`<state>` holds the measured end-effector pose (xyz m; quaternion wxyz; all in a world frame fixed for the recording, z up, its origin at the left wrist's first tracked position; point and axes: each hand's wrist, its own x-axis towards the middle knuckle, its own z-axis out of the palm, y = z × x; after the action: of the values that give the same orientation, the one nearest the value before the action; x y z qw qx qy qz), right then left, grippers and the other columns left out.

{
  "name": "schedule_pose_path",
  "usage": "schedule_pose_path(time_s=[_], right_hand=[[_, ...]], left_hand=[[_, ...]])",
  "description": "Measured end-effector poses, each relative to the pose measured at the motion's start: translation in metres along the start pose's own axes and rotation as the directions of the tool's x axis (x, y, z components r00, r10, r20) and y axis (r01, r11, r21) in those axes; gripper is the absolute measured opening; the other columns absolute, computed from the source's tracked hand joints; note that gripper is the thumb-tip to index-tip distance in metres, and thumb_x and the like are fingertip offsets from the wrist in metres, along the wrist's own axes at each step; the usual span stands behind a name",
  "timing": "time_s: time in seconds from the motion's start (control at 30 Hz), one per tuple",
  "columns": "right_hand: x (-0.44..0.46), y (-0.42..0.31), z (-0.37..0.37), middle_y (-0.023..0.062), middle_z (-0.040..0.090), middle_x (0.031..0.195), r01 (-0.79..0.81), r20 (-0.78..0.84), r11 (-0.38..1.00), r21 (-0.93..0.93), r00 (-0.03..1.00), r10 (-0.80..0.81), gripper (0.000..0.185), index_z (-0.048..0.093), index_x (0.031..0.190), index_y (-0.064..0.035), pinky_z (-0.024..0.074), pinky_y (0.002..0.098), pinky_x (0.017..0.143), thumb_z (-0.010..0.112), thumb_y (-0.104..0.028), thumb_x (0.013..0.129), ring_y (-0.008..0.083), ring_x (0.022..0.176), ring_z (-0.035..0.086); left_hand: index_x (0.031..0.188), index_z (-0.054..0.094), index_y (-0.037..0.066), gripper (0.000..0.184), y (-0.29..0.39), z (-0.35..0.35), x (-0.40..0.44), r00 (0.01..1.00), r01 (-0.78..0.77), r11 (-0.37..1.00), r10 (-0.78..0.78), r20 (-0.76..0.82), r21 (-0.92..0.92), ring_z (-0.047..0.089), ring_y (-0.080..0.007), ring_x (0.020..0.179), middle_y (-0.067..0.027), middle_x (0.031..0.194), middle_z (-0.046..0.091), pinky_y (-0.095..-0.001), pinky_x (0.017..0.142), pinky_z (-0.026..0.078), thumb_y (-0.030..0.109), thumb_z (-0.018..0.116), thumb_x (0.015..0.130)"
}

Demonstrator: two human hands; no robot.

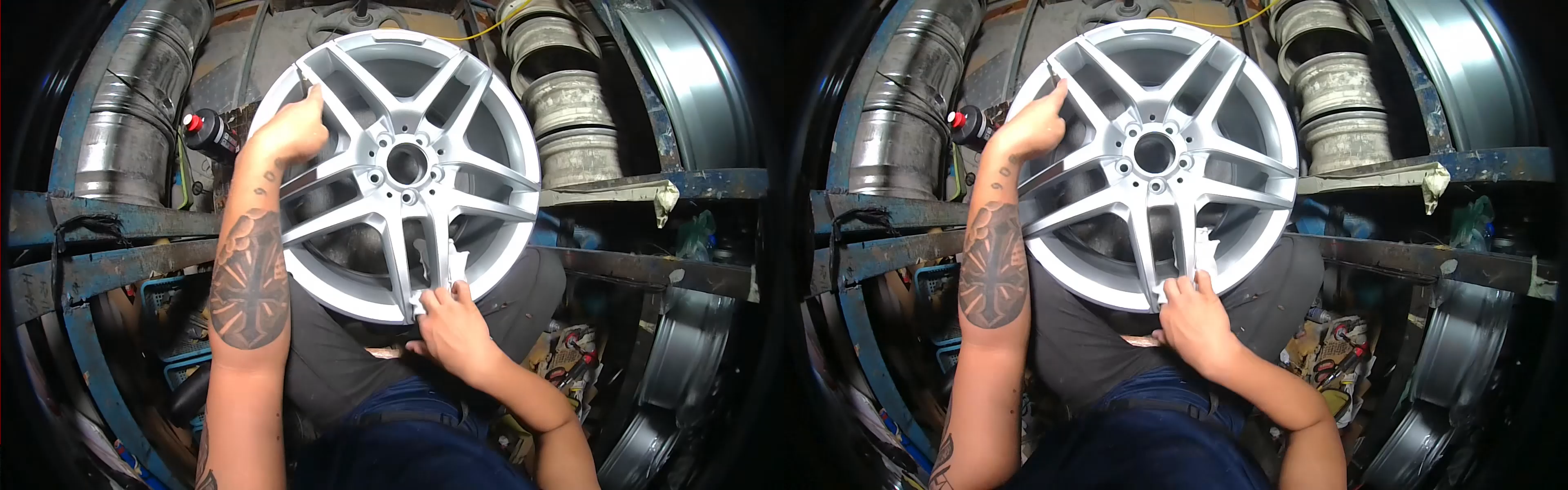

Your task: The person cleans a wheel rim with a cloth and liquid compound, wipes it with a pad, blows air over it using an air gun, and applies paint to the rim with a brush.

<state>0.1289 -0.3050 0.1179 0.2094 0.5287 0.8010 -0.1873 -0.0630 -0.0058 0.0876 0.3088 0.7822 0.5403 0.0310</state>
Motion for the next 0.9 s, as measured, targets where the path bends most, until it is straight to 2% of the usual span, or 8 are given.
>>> schedule_pose_path(time_s=[0.23, 0.37, 0.43, 0.53, 0.63, 0.7, 0.83, 0.9], right_hand=[[0.010, -0.001, 0.010, 0.0089, 0.061, 0.102, -0.051, -0.056, 0.999, -0.001, 0.997, 0.051, 0.049, 0.078, 0.085, -0.0058, 0.0358, 0.0488, 0.104, 0.074, -0.055, 0.083, 0.0265, 0.109, 0.057], [0.007, 0.000, -0.003, 0.0096, 0.062, 0.100, 0.005, 0.019, 0.998, 0.057, 1.000, -0.006, 0.051, 0.077, 0.090, -0.0048, 0.0373, 0.0481, 0.098, 0.073, -0.055, 0.084, 0.0262, 0.104, 0.058], [0.020, 0.019, 0.015, 0.0102, 0.061, 0.101, 0.041, -0.092, 0.995, 0.091, 0.995, -0.033, 0.051, 0.077, 0.084, -0.0043, 0.0376, 0.0478, 0.098, 0.074, -0.056, 0.083, 0.0261, 0.105, 0.057], [-0.001, 0.005, -0.004, 0.0108, 0.060, 0.100, 0.095, 0.051, 0.995, 0.006, 0.994, -0.095, 0.048, 0.076, 0.083, -0.0040, 0.0377, 0.0472, 0.099, 0.077, -0.052, 0.081, 0.0271, 0.105, 0.057], [0.017, 0.030, 0.004, 0.0096, 0.059, 0.100, 0.087, -0.026, 0.967, 0.240, 0.996, -0.083, 0.048, 0.076, 0.085, -0.0036, 0.0382, 0.0459, 0.099, 0.079, -0.051, 0.079, 0.0268, 0.105, 0.057], [0.005, 0.016, 0.006, 0.0097, 0.059, 0.100, 0.077, -0.039, 0.995, 0.066, 0.996, -0.074, 0.045, 0.076, 0.084, -0.0046, 0.0383, 0.0444, 0.098, 0.080, -0.049, 0.079, 0.0266, 0.105, 0.056], [0.011, 0.025, 0.004, 0.0066, 0.059, 0.102, 0.055, -0.023, 0.978, 0.203, 0.998, -0.051, 0.040, 0.077, 0.085, -0.0067, 0.0379, 0.0444, 0.100, 0.082, -0.046, 0.076, 0.0247, 0.107, 0.056], [0.013, 0.022, 0.010, 0.0056, 0.060, 0.103, 0.063, -0.034, 0.992, 0.113, 0.998, -0.059, 0.039, 0.078, 0.085, -0.0074, 0.0378, 0.0456, 0.101, 0.083, -0.045, 0.074, 0.0245, 0.108, 0.056]], left_hand=[[0.161, 0.018, -0.003, 0.086, 0.027, 0.011, -0.024, 0.987, 0.024, 0.999, -0.029, 0.155, 0.033, 0.061, -0.0430, 0.125, -0.0363, 0.134, 0.059, -0.0427, 0.104, 0.048, -0.007, 0.044, 0.079], [0.148, 0.046, -0.005, 0.057, 0.014, 0.002, -0.024, 0.939, -0.101, 0.958, 0.181, 0.293, -0.269, 0.065, -0.0370, 0.123, -0.0286, 0.130, 0.066, -0.0402, 0.104, 0.049, 0.002, 0.054, 0.092], [0.146, 0.052, -0.002, 0.049, 0.014, -0.010, -0.022, 0.984, -0.110, 0.984, 0.127, 0.121, -0.142, 0.067, -0.0286, 0.121, -0.0242, 0.130, 0.068, -0.0365, 0.104, 0.049, 0.007, 0.057, 0.098], [0.144, 0.056, 0.005, 0.047, -0.027, -0.014, -0.007, 0.979, -0.152, 0.966, 0.118, -0.169, -0.208, 0.067, -0.0354, 0.119, -0.0235, 0.127, 0.069, -0.0406, 0.104, 0.050, 0.010, 0.056, 0.098], [0.149, 0.051, 0.002, 0.051, -0.041, -0.022, 0.002, 0.996, -0.055, 0.981, 0.041, -0.079, -0.184, 0.065, -0.0233, 0.124, -0.0191, 0.139, 0.063, -0.0337, 0.108, 0.046, 0.001, 0.055, 0.098], [0.150, 0.050, 0.004, 0.051, -0.037, -0.019, 0.001, 0.994, -0.073, 0.978, 0.056, -0.094, -0.197, 0.063, -0.0229, 0.128, -0.0184, 0.140, 0.062, -0.0340, 0.111, 0.043, 0.004, 0.055, 0.100], [0.152, 0.050, 0.008, 0.051, -0.021, -0.021, -0.010, 0.994, -0.106, 0.952, 0.103, -0.023, -0.288, 0.058, -0.0248, 0.134, -0.0184, 0.144, 0.059, -0.0352, 0.116, 0.040, 0.007, 0.055, 0.102], [0.152, 0.051, 0.008, 0.051, -0.018, -0.020, -0.012, 0.992, -0.129, 0.944, 0.123, -0.038, -0.303, 0.063, -0.0207, 0.118, -0.0153, 0.128, 0.067, -0.0328, 0.109, 0.044, 0.008, 0.056, 0.101]])
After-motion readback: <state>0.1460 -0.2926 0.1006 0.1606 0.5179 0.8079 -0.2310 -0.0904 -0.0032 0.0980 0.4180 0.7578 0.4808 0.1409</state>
